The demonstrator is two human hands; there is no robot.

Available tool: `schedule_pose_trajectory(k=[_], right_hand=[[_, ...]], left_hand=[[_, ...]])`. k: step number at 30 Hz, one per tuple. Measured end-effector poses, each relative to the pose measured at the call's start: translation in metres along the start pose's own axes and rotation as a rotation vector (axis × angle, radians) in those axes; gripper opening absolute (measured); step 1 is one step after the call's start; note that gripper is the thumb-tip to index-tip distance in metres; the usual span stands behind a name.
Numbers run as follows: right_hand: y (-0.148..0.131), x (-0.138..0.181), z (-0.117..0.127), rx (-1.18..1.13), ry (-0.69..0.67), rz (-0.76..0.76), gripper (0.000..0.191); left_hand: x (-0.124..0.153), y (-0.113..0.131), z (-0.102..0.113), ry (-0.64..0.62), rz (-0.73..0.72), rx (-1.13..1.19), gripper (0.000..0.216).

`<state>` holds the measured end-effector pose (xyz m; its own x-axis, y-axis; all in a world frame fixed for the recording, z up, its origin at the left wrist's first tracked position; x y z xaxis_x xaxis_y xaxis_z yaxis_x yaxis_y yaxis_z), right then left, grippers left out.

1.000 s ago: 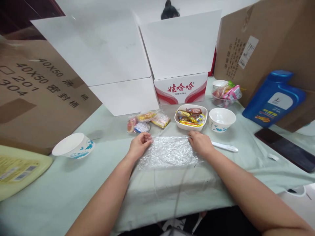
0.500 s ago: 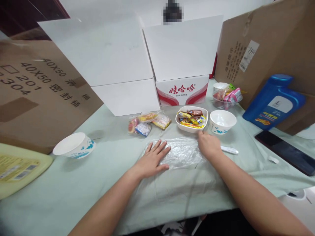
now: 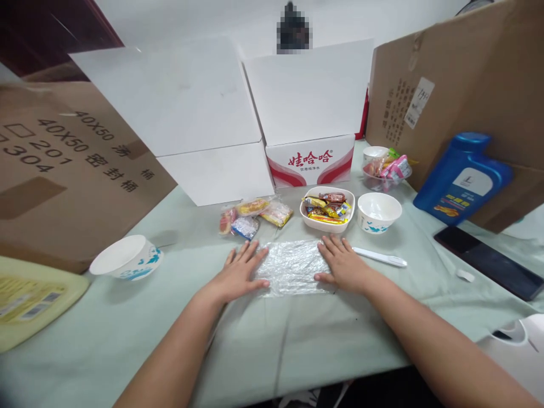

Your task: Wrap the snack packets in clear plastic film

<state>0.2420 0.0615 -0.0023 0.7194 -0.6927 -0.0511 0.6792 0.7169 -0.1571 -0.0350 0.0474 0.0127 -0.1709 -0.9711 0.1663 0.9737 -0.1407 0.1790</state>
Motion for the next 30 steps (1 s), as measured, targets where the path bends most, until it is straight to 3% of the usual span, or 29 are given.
schedule_pose_trajectory(k=[2, 4, 6, 8, 11, 16, 21, 25, 30], right_hand=[[-0.001, 0.008, 0.018, -0.016, 0.044, 0.036, 0.082], [-0.012, 0.013, 0.034, -0.091, 0.037, 0.146, 0.071], [-0.022, 0.017, 0.043, -0.187, -0.051, 0.247, 0.049], [-0.026, 0.018, 0.046, -0.229, -0.144, 0.267, 0.028], [-0.020, 0.018, 0.045, -0.202, -0.193, 0.222, 0.011], [-0.017, 0.019, 0.049, -0.212, -0.185, 0.229, 0.019], [-0.018, 0.026, 0.054, -0.403, -0.190, 0.254, 0.020], [-0.002, 0.027, 0.048, -0.495, -0.226, 0.127, 0.012], [0.012, 0.021, 0.044, -0.718, -0.193, -0.004, 0.005]], left_hand=[[0.007, 0.000, 0.016, 0.083, -0.008, 0.038, 0.085], [0.018, 0.010, 0.027, 0.092, -0.127, 0.094, 0.068], [0.026, 0.023, 0.029, -0.029, -0.239, 0.120, 0.046], [0.030, 0.029, 0.025, -0.150, -0.249, 0.100, 0.033], [0.028, 0.027, 0.020, -0.181, -0.203, 0.075, 0.017], [0.027, 0.020, 0.024, -0.139, -0.236, 0.111, 0.017], [0.032, 0.015, 0.031, -0.242, -0.202, 0.189, 0.014], [0.028, 0.013, 0.026, -0.267, -0.151, 0.160, 0.031], [0.021, 0.011, 0.021, -0.215, -0.222, 0.199, 0.008]])
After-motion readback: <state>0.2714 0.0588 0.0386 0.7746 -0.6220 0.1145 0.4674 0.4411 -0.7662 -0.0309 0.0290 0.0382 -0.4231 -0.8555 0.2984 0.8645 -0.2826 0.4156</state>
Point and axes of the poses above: each hand's wrist, its own x-axis away from the middle knuckle, its own z-axis out of the back of the hand, y = z × x, the point moved 4 cm from there along -x, towards the middle knuckle, and after that the axes turned 11 degrees about z, right-handed, at the moved point
